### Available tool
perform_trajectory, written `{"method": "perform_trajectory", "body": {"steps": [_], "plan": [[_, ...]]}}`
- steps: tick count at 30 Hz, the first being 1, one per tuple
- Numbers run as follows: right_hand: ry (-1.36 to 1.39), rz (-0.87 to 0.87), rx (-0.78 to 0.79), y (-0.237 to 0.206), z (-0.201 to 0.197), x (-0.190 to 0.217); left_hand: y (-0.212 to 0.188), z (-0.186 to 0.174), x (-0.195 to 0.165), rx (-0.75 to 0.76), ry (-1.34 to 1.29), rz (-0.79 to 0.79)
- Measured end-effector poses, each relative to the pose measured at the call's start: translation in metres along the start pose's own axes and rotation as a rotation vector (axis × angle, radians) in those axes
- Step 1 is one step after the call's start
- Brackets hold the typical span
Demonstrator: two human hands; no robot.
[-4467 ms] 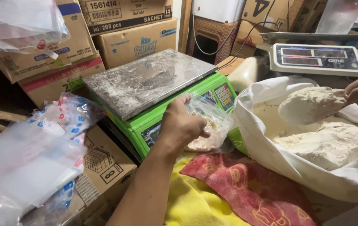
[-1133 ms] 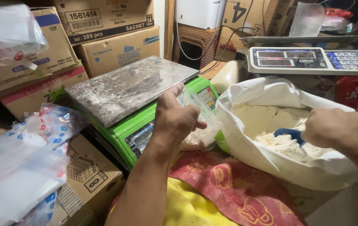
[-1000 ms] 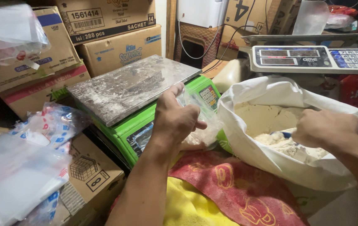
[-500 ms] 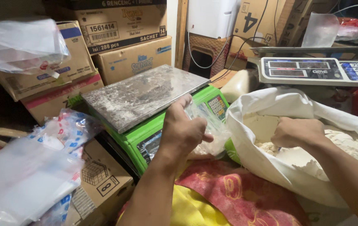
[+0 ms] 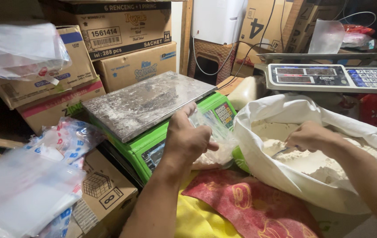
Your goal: The person scoops flour from a large sack into a small plastic bag using a blue scoop, places the bag on a digital scale, and adjusts the amount to reach a target weight. They then tie the bag closed and set it aside before repeating the process with a new bag.
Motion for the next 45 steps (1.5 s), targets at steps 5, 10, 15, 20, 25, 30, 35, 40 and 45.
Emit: {"method": "perform_trajectory", "body": {"steps": [5,10,15,20,25,30,35,40,45], "plan": [[0.149,0.048,-0.01,-0.004,-0.022,-0.023,-0.002,-0.002,-0.001,0.013,0.023,-0.013],[0.159,0.053,-0.032,-0.012,-0.044,-0.036,-0.001,-0.001,0.0,0.023,0.032,-0.024],[0.112,0.108,-0.058,-0.014,-0.068,-0.051,0.005,-0.001,0.001,0.039,0.026,-0.023],[0.205,0.074,-0.01,-0.022,-0.096,-0.043,0.009,-0.002,0.0,0.055,0.029,-0.016],[0.173,0.074,-0.041,-0.047,-0.127,-0.012,0.008,-0.004,-0.002,0.073,0.028,-0.003],[0.091,-0.11,-0.034,-0.061,-0.129,0.058,0.009,-0.009,-0.001,0.085,0.04,-0.046],[0.009,-0.273,0.036,-0.074,-0.092,0.129,0.013,-0.014,-0.002,0.075,0.048,-0.082],[-0.074,-0.455,0.016,-0.094,-0.03,0.195,0.015,-0.014,0.001,0.069,-0.002,-0.068],[-0.469,-0.512,-0.335,-0.142,0.011,0.221,0.016,-0.023,0.007,0.033,-0.015,-0.088]]}}
Point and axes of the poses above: each hand's wrist, its own y-axis towards the middle knuckle, its own z-axis out of the palm, x = y × z, the point moved 7 cm from there along y, towards the middle knuckle, and after that the axes turned 5 degrees about x, right-handed, at the moved point
